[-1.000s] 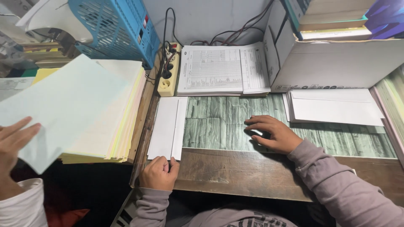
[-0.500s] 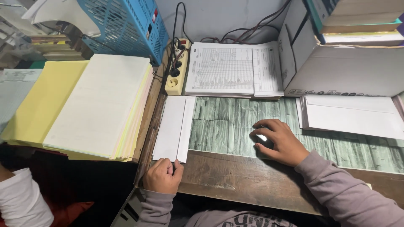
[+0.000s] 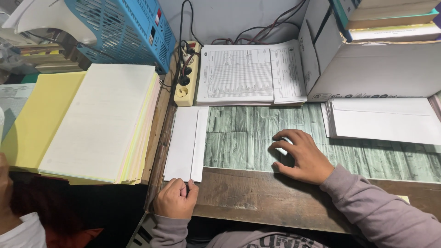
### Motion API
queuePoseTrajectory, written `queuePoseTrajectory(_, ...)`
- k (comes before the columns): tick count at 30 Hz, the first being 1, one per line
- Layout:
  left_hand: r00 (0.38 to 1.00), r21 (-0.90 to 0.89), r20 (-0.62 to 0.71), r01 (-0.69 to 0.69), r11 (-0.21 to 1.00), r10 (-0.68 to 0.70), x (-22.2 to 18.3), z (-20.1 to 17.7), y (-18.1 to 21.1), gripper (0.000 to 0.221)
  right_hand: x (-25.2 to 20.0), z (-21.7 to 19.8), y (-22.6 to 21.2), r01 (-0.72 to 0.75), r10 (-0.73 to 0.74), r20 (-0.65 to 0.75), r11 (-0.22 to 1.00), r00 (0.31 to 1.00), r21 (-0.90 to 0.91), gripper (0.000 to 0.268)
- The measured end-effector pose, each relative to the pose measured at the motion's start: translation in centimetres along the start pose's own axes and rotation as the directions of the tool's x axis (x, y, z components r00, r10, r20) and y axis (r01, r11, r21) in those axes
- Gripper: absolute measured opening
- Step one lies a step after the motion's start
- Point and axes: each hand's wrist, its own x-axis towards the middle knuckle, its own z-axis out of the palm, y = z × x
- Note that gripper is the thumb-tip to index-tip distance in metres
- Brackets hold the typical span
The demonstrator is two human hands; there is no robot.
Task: Stuffing printed documents into envelopes and organizing them on a desk
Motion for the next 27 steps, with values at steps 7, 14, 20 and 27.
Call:
queuePoseTrajectory(7,0.999,-0.018,-0.039,-0.009,1.0,0.008,0.0,0.0,-0.1,0.041,0.0,-0.1,-0.1,0.03,-0.03,-0.023,1.0,0.999,0.003,0.035)
queuePoseTrajectory(14,0.995,0.081,0.059,0.073,0.994,-0.077,0.2,0.8,-0.2,0.044,-0.3,-0.4,-0.4,0.069,-0.069,-0.018,0.997,0.997,0.027,0.036)
queuePoseTrajectory(20,0.982,0.008,0.152,0.111,0.994,-0.111,3.2,-0.8,1.6,0.048,-0.6,-0.3,0.2,0.112,-0.112,0.004,0.991,0.994,0.073,0.04)
queuePoseTrajectory(27,0.683,-0.597,0.435,-0.269,0.755,0.587,11.0,-0.6,10.5,0.032,-1.1,-1.5,-1.2,-0.092,0.084,0.083,0.991,0.993,0.095,0.037)
